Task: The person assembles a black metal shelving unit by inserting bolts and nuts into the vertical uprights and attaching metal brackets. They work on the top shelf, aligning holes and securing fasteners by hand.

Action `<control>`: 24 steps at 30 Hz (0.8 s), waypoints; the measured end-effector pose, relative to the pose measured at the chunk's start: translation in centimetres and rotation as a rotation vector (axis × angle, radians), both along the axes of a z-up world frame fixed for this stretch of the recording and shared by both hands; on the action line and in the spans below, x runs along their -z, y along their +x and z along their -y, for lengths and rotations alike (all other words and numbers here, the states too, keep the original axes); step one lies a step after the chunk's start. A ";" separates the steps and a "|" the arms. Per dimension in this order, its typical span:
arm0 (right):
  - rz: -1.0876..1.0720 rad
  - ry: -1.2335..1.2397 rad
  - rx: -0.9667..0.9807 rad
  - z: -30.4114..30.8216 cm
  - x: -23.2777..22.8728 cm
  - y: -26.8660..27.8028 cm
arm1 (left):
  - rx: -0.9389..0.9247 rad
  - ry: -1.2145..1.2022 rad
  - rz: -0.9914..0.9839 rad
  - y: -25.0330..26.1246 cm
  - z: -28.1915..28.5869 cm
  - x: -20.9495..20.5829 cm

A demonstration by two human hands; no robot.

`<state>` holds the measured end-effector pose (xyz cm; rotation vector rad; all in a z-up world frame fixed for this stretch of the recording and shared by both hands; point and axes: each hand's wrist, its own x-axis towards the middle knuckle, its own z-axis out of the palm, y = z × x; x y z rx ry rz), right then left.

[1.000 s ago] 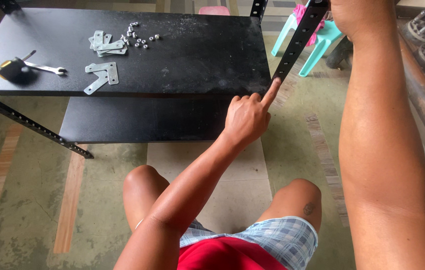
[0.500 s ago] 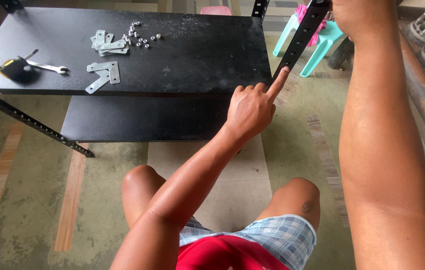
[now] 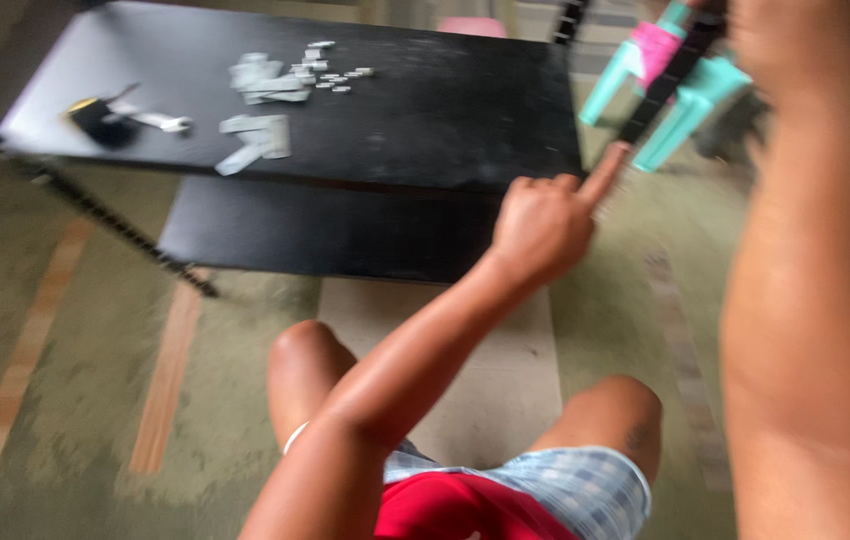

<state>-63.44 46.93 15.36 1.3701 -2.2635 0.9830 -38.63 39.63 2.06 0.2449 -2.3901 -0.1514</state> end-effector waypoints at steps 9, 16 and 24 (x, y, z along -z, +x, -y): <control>0.229 -0.074 -0.394 0.7 2.7 -8.2 | 0.025 0.098 0.055 0.2 0.2 0.1; 0.224 -0.044 -0.303 0.1 2.0 -6.6 | 0.030 0.103 0.034 0.2 0.3 0.4; 0.244 -0.040 -0.199 -5.7 2.2 -5.7 | 0.008 0.001 0.065 0.2 0.5 -0.1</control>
